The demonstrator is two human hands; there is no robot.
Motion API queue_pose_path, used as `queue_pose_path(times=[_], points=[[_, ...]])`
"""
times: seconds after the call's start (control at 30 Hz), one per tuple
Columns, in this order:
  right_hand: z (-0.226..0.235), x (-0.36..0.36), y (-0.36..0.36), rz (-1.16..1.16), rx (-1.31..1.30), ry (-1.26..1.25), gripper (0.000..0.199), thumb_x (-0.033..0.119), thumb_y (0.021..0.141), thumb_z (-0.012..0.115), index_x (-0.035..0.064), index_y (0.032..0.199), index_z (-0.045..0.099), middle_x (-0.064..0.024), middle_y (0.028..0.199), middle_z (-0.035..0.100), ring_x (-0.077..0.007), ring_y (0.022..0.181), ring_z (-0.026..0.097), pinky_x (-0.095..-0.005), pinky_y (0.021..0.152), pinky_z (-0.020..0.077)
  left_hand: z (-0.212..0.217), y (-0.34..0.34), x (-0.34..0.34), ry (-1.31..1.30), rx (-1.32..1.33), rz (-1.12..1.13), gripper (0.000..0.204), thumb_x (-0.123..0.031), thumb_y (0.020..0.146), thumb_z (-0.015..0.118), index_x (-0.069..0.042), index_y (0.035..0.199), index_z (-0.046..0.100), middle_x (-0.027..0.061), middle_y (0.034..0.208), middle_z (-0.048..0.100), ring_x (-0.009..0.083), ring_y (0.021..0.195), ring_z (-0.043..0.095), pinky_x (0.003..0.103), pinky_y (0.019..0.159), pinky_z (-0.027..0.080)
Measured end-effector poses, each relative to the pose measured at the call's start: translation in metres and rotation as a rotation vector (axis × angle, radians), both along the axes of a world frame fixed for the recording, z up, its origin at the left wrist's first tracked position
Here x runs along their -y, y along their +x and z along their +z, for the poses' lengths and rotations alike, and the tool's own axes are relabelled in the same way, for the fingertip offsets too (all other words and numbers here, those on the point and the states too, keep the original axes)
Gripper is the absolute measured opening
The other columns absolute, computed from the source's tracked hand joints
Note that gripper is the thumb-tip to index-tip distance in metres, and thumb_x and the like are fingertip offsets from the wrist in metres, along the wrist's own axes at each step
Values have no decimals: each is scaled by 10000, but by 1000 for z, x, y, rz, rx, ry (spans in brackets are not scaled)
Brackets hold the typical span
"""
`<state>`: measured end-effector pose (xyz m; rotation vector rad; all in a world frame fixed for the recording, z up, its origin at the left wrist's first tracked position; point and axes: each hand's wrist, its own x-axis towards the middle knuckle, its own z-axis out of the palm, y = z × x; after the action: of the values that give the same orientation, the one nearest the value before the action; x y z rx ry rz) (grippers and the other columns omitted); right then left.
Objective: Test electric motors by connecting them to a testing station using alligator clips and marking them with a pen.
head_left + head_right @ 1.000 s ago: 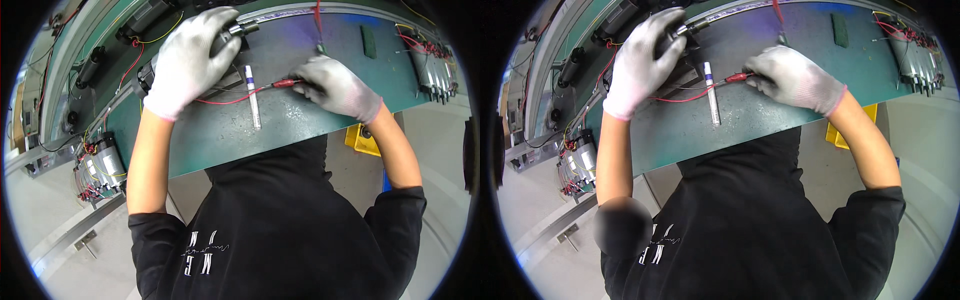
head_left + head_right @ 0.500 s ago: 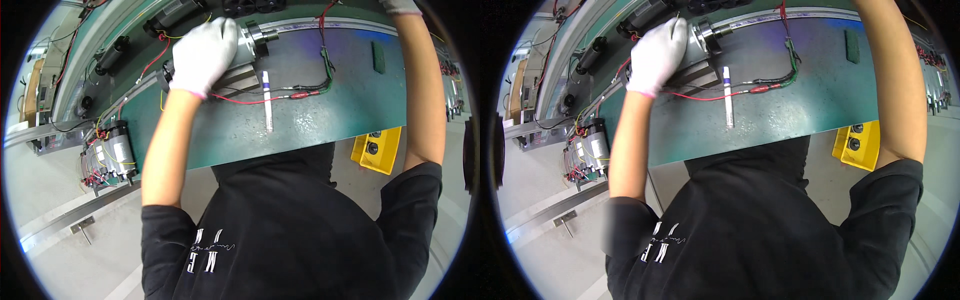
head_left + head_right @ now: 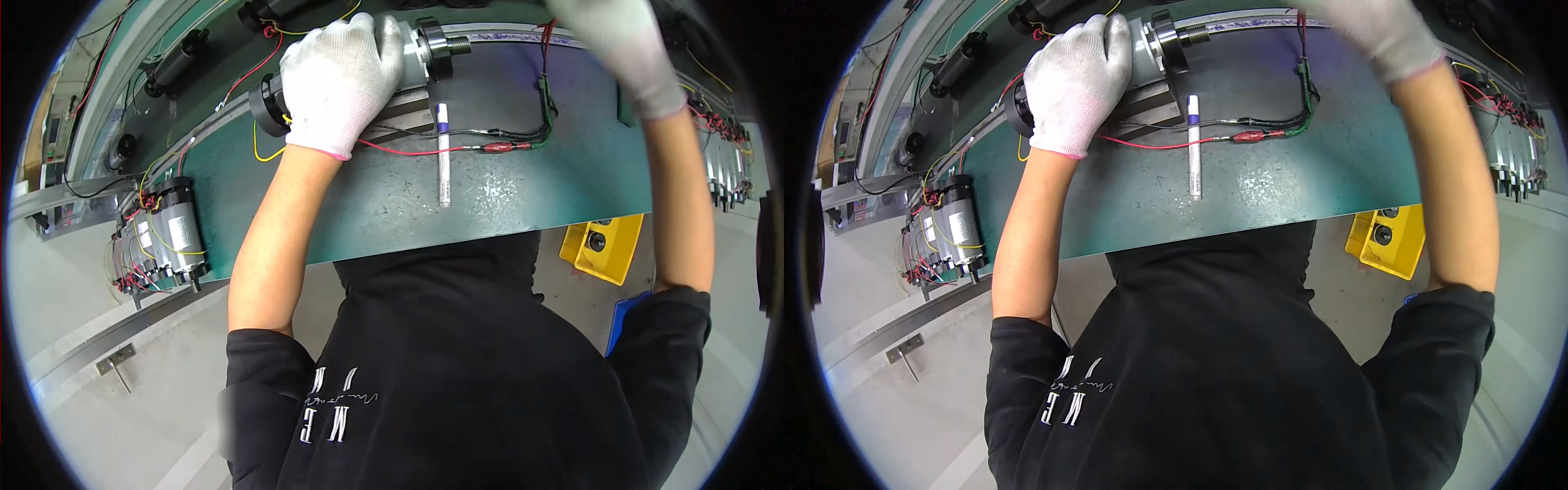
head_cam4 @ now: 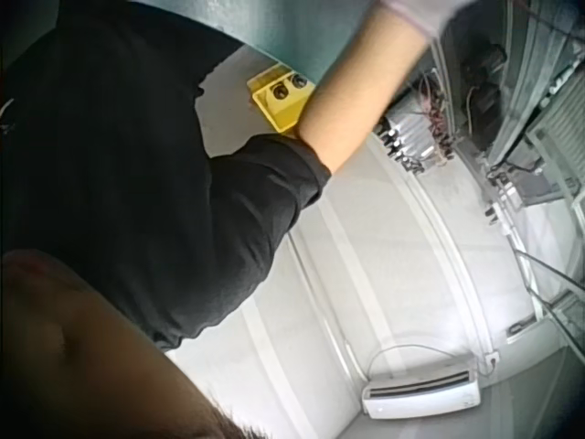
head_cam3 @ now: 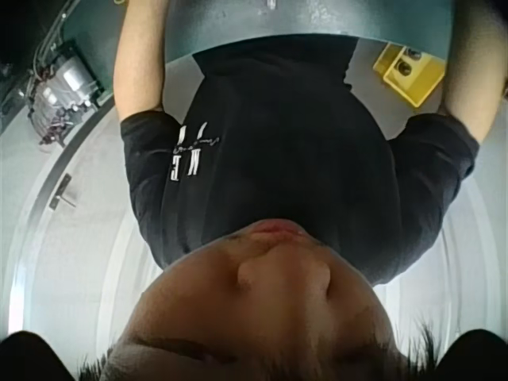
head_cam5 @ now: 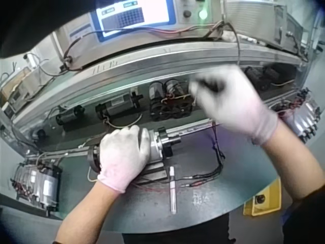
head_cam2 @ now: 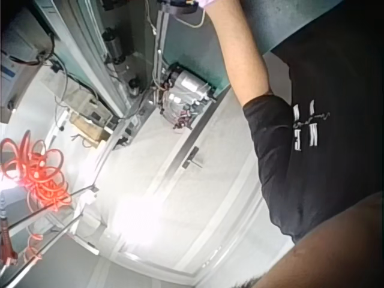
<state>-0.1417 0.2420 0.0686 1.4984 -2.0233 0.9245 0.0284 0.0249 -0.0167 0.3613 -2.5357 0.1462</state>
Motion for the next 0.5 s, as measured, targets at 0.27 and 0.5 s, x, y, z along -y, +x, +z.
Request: queue_pose_path(times=[0.27,0.5], points=[[-124,-10,7,255,1276,196,562,376,1129,603,54,1584,534,-91,1348,701,-184,1117,699,-328,934,583,30,-3,-24,130,191,33,471,-393,1058,577,-31,830,776,195,788,761,359,743,769,476,733,615],[-122,11,22,159,1472,228,527,377,1148,566,68,1574,550,-71,1339,700,-152,1070,689,-303,894,584,30,-1,-19,159,176,26,482,-411,1047,595,-42,790,769,184,758,752,353,717,763,477,709,614]])
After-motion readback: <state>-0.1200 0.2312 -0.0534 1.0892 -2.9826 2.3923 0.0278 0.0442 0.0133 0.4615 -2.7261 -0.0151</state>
